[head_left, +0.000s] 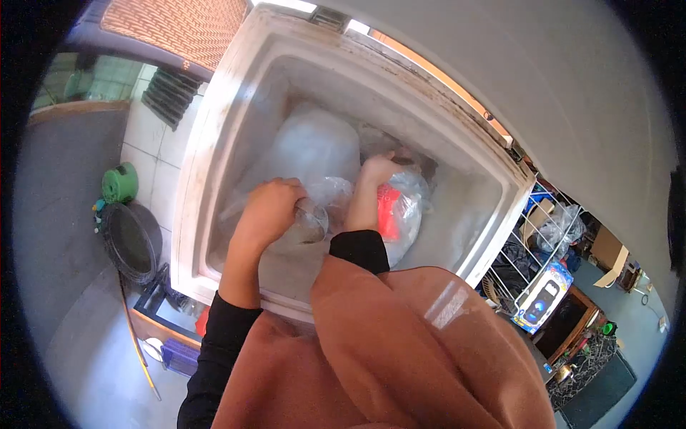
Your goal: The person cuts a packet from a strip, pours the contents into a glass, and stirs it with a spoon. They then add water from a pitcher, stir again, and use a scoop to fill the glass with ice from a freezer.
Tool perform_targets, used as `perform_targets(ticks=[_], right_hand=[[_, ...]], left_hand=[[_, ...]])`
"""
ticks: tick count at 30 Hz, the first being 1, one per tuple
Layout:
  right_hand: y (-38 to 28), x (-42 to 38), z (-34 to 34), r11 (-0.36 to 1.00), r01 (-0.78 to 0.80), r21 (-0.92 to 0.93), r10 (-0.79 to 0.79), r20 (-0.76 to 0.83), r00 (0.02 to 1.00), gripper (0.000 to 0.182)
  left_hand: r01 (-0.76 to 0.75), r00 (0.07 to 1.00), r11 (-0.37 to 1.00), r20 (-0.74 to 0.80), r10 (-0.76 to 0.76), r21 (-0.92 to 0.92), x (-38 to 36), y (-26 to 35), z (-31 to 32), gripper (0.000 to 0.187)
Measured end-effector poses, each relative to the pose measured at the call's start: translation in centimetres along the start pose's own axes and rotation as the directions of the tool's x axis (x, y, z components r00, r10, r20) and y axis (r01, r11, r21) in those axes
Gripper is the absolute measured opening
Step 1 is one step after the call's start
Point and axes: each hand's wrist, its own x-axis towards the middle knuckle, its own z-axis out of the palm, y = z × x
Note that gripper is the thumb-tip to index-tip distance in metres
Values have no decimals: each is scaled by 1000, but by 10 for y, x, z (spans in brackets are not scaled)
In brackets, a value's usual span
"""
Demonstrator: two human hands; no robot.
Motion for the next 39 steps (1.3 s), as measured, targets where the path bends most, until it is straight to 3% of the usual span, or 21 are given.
perform_targets(ticks=[2, 5, 8, 10, 11, 14, 15, 16, 17, 18, 19, 20, 22, 23, 24, 26, 30, 32, 33, 35, 39], right_hand=[[15, 10, 18, 977, -209, 34, 204, 103, 973, 62], [29, 10, 29, 965, 15, 263, -45, 110, 993, 58], [-30, -46, -9, 906, 140, 399, -73, -177, 981, 55], [-4, -49, 22, 920, 370, -130, -275, 458, 845, 48], [-12, -37, 18, 918, 377, -120, -288, 452, 844, 48], [-22, -21, -5, 940, 306, 152, -342, 362, 867, 41], [-25, -29, -3, 916, 371, 150, -370, -41, 928, 39], [-23, -33, -1, 896, 428, 117, -341, -438, 832, 37], [-9, -31, 2, 899, 423, 113, -337, -440, 832, 37], [-3, -26, 8, 906, 423, -20, -421, 53, 905, 36], [-11, -27, 8, 864, 485, -137, -346, 538, 769, 35], [-14, -25, 4, 860, 491, -138, -349, 542, 764, 35], [-32, -30, -16, 867, 392, 306, -402, -34, 915, 27], [-21, -35, 1, 920, 316, 234, -253, -261, 932, 28], [-17, -38, -3, 923, 310, 229, -250, -257, 933, 28], [-26, -42, -6, 819, 416, -396, -170, 525, 834, 35], [-76, -36, -24, 716, 652, -249, -468, 522, 713, 31], [-94, -37, -7, 514, 857, -40, -605, 691, 395, 28], [-100, -44, -1, 513, 857, -39, -605, 693, 393, 28], [-118, -71, 11, 216, 975, 56, -598, 797, 87, 27], [-97, -73, 48, 228, 969, -90, -577, 789, 209, 29]], left_hand=[[9, 1000, 1000, 5, -9, -2, 0, 0, -1, 19], [2, 1000, 1000, -14, -2, 5, -1, 0, 1, 14], [-23, 999, 998, -34, 25, 50, 1, -3, -1, 11], [-36, 999, 998, -27, 37, 58, -3, -3, 2, 11], [-44, 999, 998, -25, 45, 52, -1, -6, 4, 11], [-30, 999, 999, -35, 30, 12, -2, -2, 1, 11], [-23, 998, 1000, -61, 22, -9, -2, 0, -1, 11], [-19, 998, 1000, -59, 18, -10, -4, 0, 1, 11], [-15, 999, 1000, -46, 15, -5, -5, -1, 4, 11], [-19, 999, 1000, -48, 20, 9, -2, -2, 3, 11], [-25, 998, 1000, -62, 26, 14, 3, -3, 1, 11], [-33, 997, 999, -69, 33, -3, 2, -3, 1, 11], [-27, 997, 999, -67, 25, -25, -1, -4, 3, 11], [0, 1000, 1000, -25, 0, 8, 0, -3, 2, 13], [20, 1000, 999, 19, -21, 41, -1, -2, 2, 15], [18, 999, 1000, 29, -19, 14, -2, -3, 0, 13], [42, 991, 998, 127, -36, -45, -2, -4, 0, 11], [48, 986, 998, 161, -41, -43, -1, 1, -6, 11], [49, 979, 998, 198, -40, -42, 0, 3, -7, 11], [26, 980, 998, 197, -15, -52, -2, 1, 1, 10], [-16, 985, 1000, 173, 14, 11, -7, -7, 25, 11]])
